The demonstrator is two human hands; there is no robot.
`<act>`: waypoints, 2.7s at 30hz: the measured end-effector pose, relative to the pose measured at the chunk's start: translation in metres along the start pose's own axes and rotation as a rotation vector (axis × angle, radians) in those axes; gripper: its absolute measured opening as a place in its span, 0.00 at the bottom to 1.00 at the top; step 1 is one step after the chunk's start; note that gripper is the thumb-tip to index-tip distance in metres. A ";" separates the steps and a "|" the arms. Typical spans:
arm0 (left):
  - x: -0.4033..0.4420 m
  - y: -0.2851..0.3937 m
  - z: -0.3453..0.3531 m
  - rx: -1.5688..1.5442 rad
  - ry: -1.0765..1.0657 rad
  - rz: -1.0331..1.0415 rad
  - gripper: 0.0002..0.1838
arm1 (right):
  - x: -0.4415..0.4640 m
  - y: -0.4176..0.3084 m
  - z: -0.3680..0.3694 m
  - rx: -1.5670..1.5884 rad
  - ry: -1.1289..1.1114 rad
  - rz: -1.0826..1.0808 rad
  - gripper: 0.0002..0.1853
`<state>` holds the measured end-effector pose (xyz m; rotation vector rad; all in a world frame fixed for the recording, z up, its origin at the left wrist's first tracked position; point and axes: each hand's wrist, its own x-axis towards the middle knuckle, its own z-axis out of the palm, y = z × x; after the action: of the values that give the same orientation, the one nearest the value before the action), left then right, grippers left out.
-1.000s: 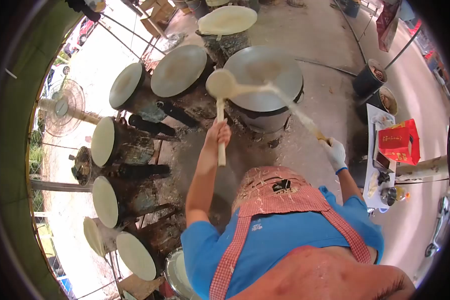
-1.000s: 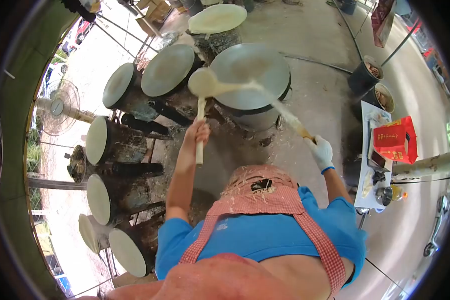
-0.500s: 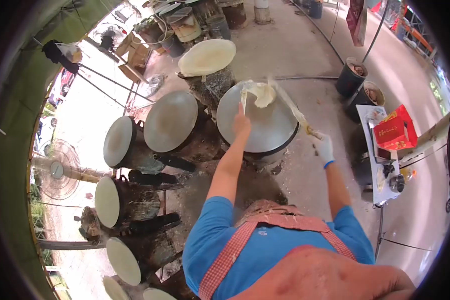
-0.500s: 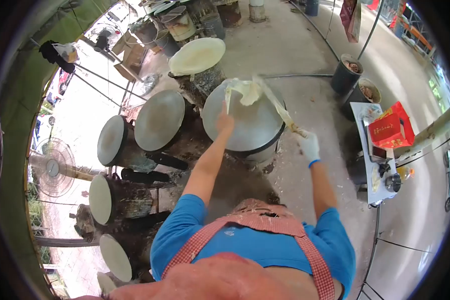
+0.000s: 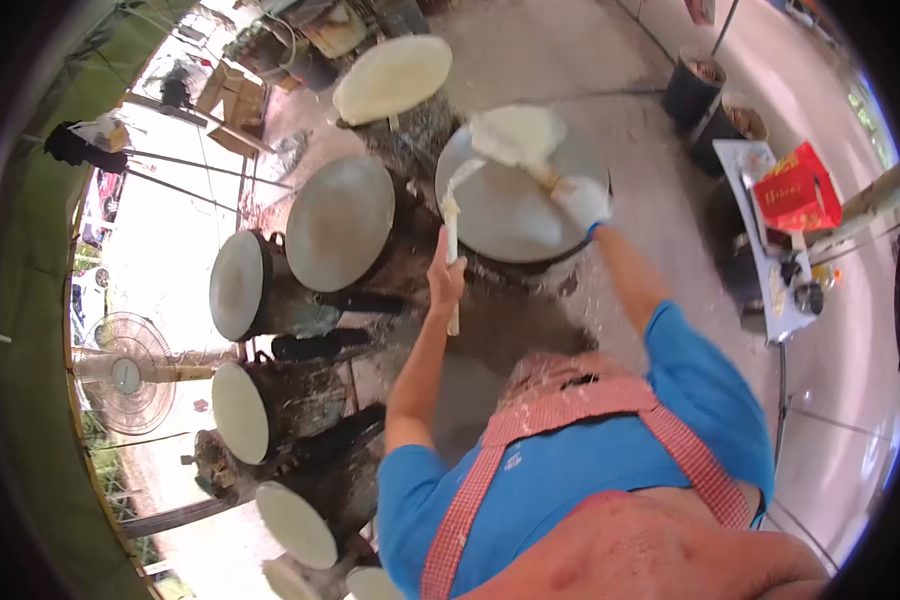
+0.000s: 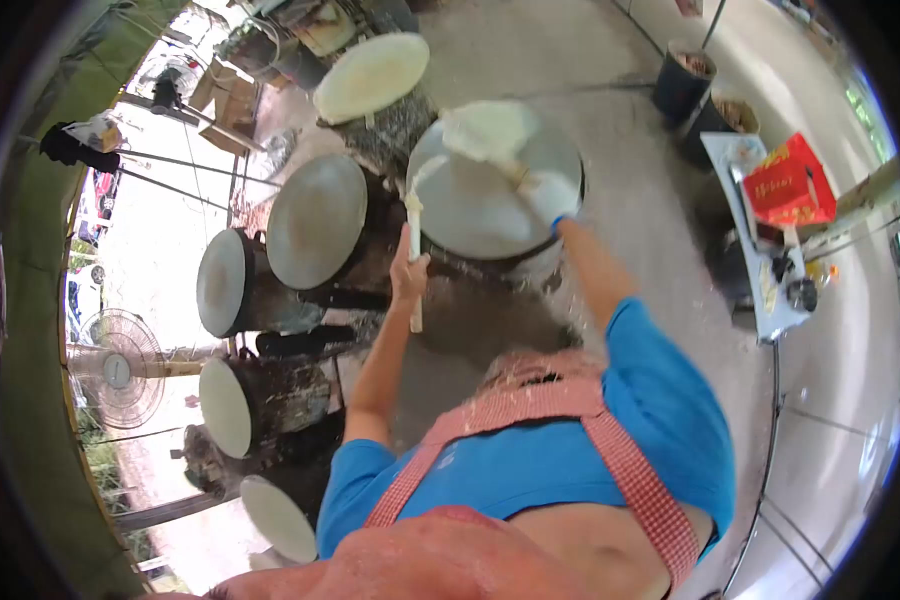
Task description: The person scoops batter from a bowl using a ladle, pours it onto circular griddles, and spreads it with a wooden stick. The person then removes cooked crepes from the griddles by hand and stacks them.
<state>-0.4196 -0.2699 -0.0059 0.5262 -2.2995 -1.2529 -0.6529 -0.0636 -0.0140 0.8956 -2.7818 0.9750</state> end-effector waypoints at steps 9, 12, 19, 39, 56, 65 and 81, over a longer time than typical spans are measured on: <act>-0.118 0.009 -0.027 -0.205 -0.045 -0.511 0.33 | -0.048 -0.034 0.017 0.675 -0.134 0.285 0.17; -0.131 -0.005 -0.037 -0.116 -0.081 -0.532 0.33 | -0.038 -0.001 -0.039 0.581 -0.121 0.211 0.18; -0.126 0.010 -0.022 -0.199 0.031 -0.526 0.36 | -0.047 -0.006 -0.010 1.150 -0.380 0.521 0.11; -0.209 0.056 -0.005 -0.522 0.254 -1.053 0.39 | 0.030 0.022 -0.061 0.997 -0.758 0.655 0.14; -0.256 0.073 0.007 -0.673 0.444 -1.105 0.39 | 0.104 0.070 -0.047 0.806 -0.883 0.381 0.11; -0.272 0.072 0.017 -0.805 0.599 -1.161 0.35 | 0.089 0.047 -0.060 0.435 -1.145 0.429 0.10; -0.294 0.084 0.023 -0.968 0.692 -1.280 0.34 | 0.123 0.099 -0.085 0.475 -1.277 0.232 0.16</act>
<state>-0.2010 -0.0545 -0.0086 1.7414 -0.4556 -1.9848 -0.8195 -0.0125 0.0285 1.7879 -3.7686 1.5271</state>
